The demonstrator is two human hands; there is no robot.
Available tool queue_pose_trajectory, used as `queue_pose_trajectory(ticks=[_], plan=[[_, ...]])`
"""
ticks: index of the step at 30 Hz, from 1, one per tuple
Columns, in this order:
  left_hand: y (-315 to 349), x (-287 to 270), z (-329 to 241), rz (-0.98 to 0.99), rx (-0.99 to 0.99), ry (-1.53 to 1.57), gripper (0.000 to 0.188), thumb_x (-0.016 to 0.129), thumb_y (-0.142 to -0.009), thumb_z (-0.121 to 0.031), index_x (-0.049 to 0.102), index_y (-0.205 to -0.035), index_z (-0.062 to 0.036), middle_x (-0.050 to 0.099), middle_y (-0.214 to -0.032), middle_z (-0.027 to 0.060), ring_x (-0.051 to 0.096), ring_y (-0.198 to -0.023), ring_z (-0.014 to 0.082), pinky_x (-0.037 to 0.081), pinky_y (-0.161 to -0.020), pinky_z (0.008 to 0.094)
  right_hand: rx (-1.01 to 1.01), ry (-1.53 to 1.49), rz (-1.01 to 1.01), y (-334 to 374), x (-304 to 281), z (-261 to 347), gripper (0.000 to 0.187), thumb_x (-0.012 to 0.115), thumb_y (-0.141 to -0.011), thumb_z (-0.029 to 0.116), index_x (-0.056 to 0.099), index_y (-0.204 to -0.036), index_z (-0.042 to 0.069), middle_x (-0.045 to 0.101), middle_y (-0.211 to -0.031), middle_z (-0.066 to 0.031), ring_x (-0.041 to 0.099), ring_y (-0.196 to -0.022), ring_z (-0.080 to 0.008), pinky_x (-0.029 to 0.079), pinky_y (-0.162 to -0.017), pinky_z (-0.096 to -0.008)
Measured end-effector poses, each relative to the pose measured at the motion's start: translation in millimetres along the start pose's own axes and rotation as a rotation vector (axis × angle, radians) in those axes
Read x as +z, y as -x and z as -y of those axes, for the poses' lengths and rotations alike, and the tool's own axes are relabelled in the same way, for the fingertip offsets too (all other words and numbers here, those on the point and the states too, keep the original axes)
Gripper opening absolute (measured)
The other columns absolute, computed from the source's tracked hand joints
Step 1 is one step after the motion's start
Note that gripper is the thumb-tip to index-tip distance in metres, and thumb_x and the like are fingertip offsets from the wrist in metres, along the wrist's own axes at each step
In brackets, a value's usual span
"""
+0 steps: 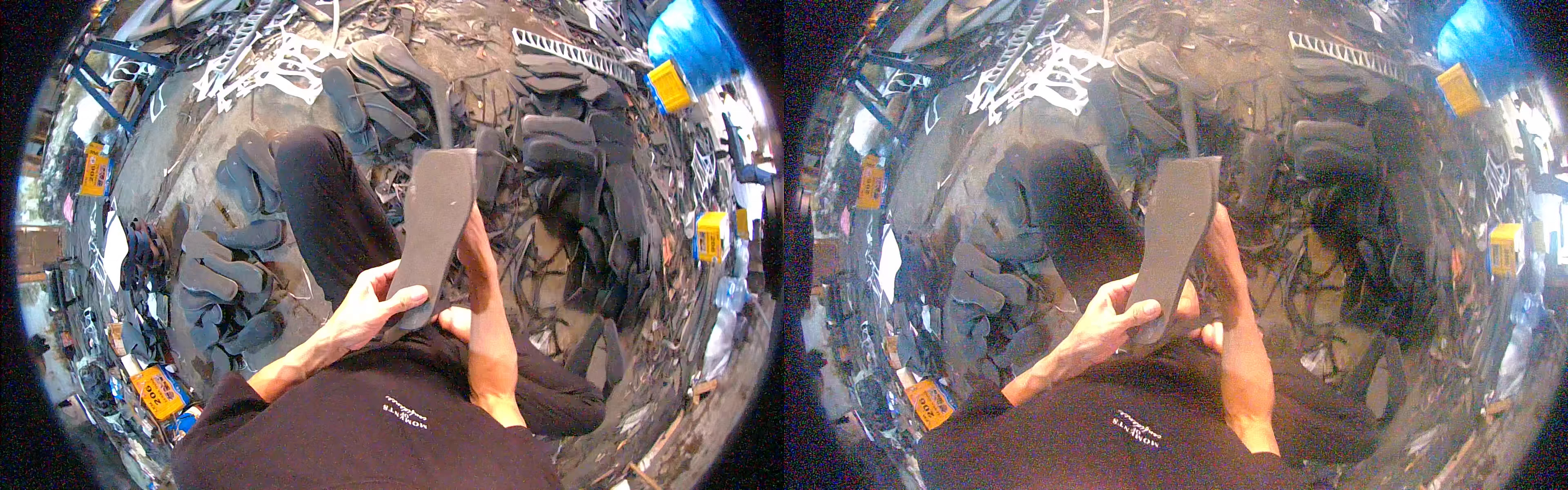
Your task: The person sits cross-legged on the floor and uses a knife to trim edges and remove excess material from black rubber shoe parts. They handle each piece one at a time, rotating it to trim different sides and discarding trimmed strips onto the surrounding pile.
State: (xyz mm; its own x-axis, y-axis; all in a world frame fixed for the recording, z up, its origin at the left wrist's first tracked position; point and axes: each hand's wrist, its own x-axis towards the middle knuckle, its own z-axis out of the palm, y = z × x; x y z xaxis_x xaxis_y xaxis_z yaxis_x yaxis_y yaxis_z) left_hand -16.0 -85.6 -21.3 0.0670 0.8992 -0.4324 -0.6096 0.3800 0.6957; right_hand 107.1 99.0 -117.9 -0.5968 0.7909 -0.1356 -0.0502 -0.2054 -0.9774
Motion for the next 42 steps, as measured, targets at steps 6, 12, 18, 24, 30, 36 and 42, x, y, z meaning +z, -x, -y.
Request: queue_pose_trajectory(ticks=[6,12,18,24,30,36,42], plan=[[-39,-21,14,-0.213,0.253,-0.146,0.043,0.075,-0.104,-0.028,0.065,-0.138,-0.0032,0.074,-0.12,0.0027,0.066,-0.109,0.0117,0.054,-0.099,0.0321,0.215,0.112,-0.133,71,35,63,0.041,0.077,-0.1,0.031,0.067,-0.125,0.0,0.076,-0.108,-0.005,0.07,-0.095,-0.0135,0.056,-0.088,-0.0325],[-88,-10,-23,-0.495,0.285,-0.024,0.037,0.073,-0.105,-0.041,0.073,-0.118,-0.0068,0.075,-0.1,0.0002,0.064,-0.083,0.0075,0.054,-0.076,0.0277,0.036,0.246,-0.141,125,41,54,0.053,0.053,-0.112,0.051,0.063,-0.123,0.0,0.061,-0.067,-0.0011,0.055,-0.051,-0.0083,0.045,-0.05,-0.0254],[-89,8,-46,-0.418,0.16,0.012,0.041,0.074,-0.102,-0.046,0.074,-0.116,-0.008,0.073,-0.091,-0.0004,0.064,-0.074,0.0075,0.053,-0.068,0.0279,0.013,0.646,-0.323,171,32,24,0.047,0.04,-0.116,0.046,0.061,-0.11,0.004,0.065,-0.062,-0.0108,0.069,-0.057,-0.0253,0.053,-0.059,-0.0402],[-56,18,-37,-0.135,0.015,-0.22,0.04,0.086,-0.094,-0.035,0.074,-0.118,-0.0043,0.076,-0.097,0.0006,0.067,-0.082,0.0077,0.057,-0.074,0.0288,0.105,0.509,-0.35,115,21,81,0.059,0.039,-0.114,0.058,0.061,-0.1,0.005,0.053,-0.065,-0.0029,0.055,-0.056,-0.0144,0.039,-0.051,-0.0341],[-60,-17,-64,0.0,0.104,-0.456,0.041,0.091,-0.089,-0.031,0.077,-0.114,-0.0023,0.078,-0.097,0.0015,0.071,-0.086,0.0078,0.059,-0.077,0.0276,0.096,0.472,-0.062,135,-8,110,0.066,0.034,-0.114,0.064,0.061,-0.095,0.007,0.042,-0.06,0.0061,0.038,-0.054,-0.0046,0.03,-0.052,-0.0272],[-61,-17,-69,0.12,0.157,-0.623,0.037,0.092,-0.088,-0.03,0.076,-0.108,-0.003,0.076,-0.09,-0.0005,0.068,-0.081,0.005,0.058,-0.073,0.0267,0.216,0.549,-0.09,155,-4,108,0.064,0.04,-0.114,0.059,0.06,-0.093,0.002,0.044,-0.062,0.001,0.04,-0.059,-0.0084,0.035,-0.055,-0.0312],[-59,-3,-42,0.626,0.237,-0.878,0.06,0.089,-0.084,-0.052,0.075,-0.1,0.0046,0.073,-0.075,0.0121,0.067,-0.071,0.0132,0.056,-0.068,0.0387,0.311,0.377,-0.023,120,-9,85,0.067,0.036,-0.114,0.064,0.063,-0.095,0.004,0.047,-0.064,0.0017,0.044,-0.058,-0.0095,0.037,-0.055,-0.0299]])
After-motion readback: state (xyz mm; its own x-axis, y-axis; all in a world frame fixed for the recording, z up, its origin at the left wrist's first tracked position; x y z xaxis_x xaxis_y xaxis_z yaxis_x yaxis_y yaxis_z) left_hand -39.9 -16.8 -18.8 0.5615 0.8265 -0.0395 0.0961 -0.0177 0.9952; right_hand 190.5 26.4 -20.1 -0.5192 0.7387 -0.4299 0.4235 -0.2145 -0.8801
